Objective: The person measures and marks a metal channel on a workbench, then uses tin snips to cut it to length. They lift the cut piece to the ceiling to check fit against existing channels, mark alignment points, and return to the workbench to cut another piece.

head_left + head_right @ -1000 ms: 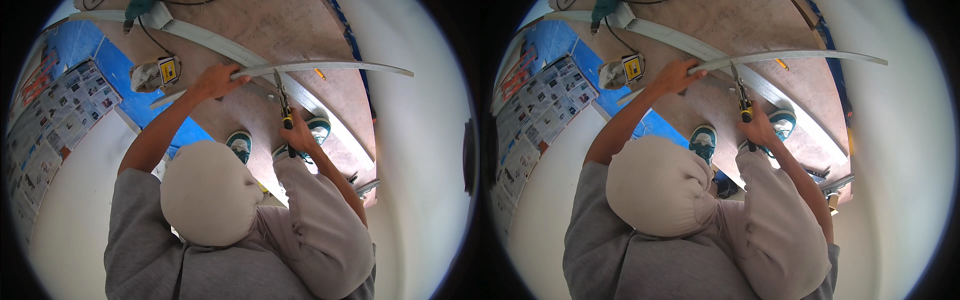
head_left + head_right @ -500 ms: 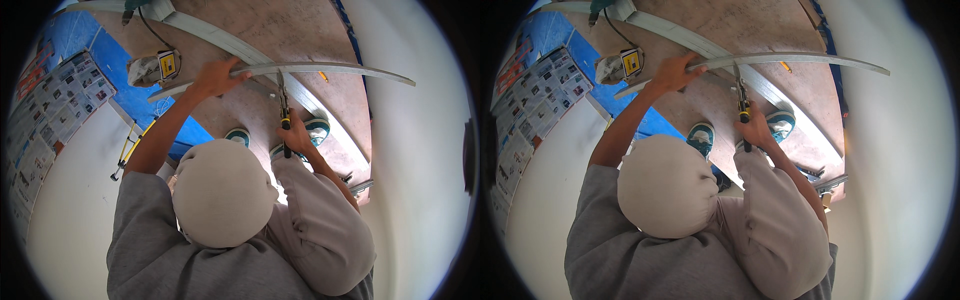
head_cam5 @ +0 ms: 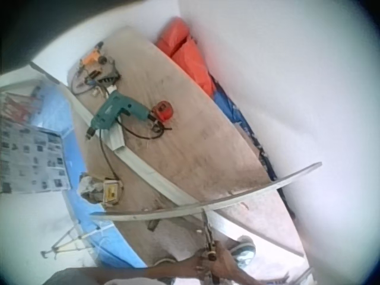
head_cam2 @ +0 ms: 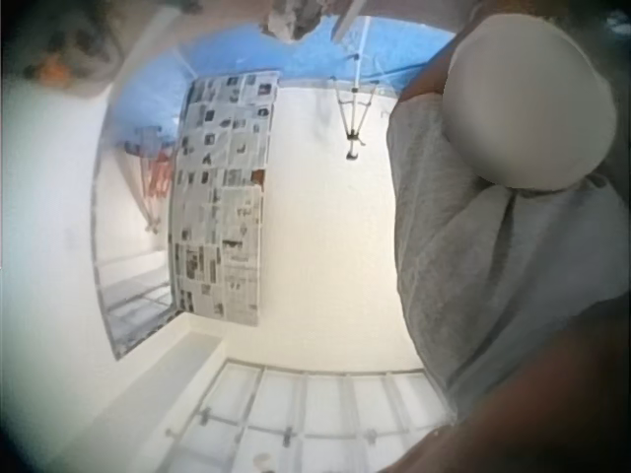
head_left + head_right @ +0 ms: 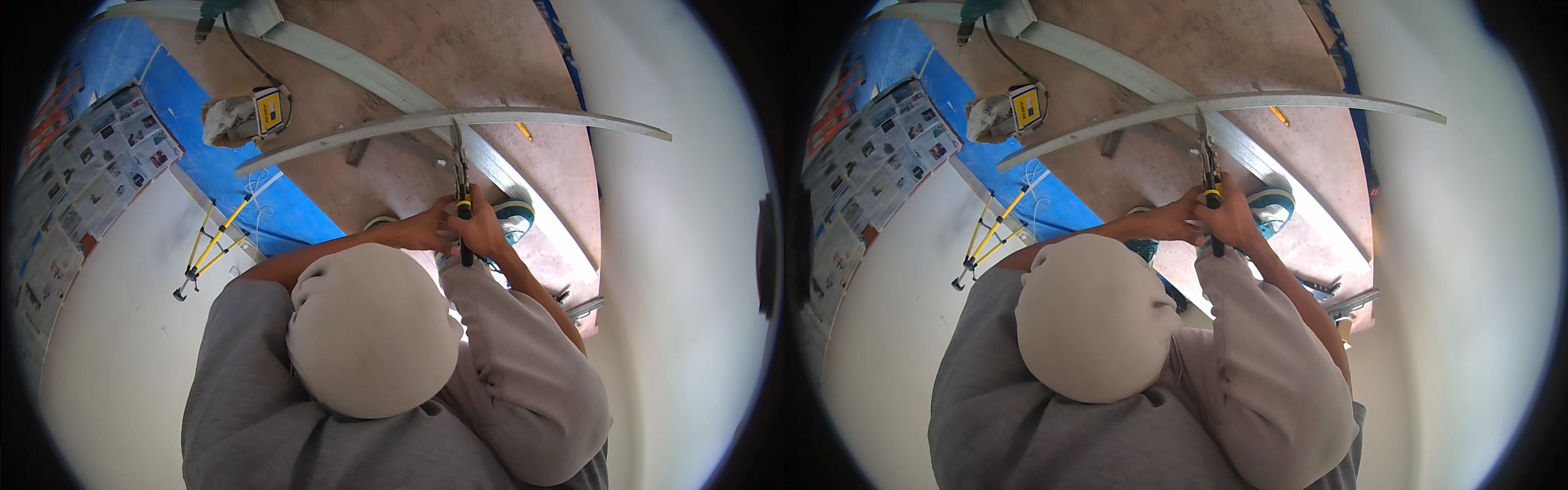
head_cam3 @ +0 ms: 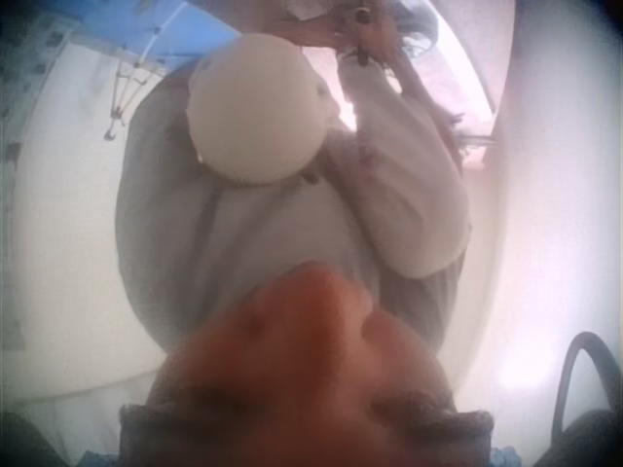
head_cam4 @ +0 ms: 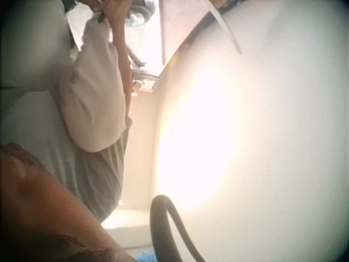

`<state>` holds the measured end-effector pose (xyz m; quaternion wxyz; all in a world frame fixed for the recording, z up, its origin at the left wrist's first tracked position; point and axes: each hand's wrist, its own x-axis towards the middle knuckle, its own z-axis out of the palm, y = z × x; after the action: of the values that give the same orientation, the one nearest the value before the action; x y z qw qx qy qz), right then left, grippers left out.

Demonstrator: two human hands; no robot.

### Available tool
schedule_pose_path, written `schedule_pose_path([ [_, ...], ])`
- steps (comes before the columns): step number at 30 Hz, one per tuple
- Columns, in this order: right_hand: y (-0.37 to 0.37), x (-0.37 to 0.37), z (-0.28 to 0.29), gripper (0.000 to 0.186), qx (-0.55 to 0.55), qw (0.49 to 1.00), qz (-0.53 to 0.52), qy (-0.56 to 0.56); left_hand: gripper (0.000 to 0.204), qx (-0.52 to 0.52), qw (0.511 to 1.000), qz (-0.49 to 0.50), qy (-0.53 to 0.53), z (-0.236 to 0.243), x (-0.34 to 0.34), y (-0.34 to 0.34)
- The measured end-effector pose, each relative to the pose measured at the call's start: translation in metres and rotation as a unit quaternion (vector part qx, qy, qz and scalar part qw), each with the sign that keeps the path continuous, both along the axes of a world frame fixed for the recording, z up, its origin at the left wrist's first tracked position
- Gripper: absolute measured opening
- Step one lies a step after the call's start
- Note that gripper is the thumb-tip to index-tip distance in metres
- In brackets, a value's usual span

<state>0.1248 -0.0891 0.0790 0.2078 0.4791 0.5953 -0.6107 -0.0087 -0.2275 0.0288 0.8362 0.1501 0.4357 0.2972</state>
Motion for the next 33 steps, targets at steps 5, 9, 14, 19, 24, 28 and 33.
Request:
schedule_pose_path([
  [5,0.002,0.004,-0.003,0.072,-0.007,1.0,0.006,0.004,0.144,0.005,1.0,-0.008,-0.006,-0.006,0.019,0.019],
  [9,0.0,0.002,-0.004,0.071,-0.003,1.0,0.013,0.003,0.143,0.005,0.998,-0.063,0.011,0.0,0.019,0.026],
  [14,-0.005,0.0,-0.004,0.062,0.003,1.0,-0.007,0.003,0.132,0.002,1.0,-0.012,-0.017,0.002,0.021,0.023],
  [19,-0.006,0.001,-0.007,0.058,-0.008,1.0,-0.007,0.01,0.122,0.063,0.996,-0.039,0.05,0.0,0.025,0.019],
  [24,-0.008,-0.002,-0.008,0.053,0.01,1.0,-0.004,0.011,0.116,0.11,0.989,0.02,0.097,-0.003,0.027,0.01],
  [28,-0.009,-0.005,-0.007,0.049,0.037,0.999,-0.006,0.024,0.113,0.132,0.983,0.037,0.124,-0.003,0.029,0.003],
  [33,-0.01,-0.006,-0.007,0.048,0.063,0.998,-0.008,0.02,0.111,0.062,0.995,0.052,0.057,0.001,0.03,0.005],
])
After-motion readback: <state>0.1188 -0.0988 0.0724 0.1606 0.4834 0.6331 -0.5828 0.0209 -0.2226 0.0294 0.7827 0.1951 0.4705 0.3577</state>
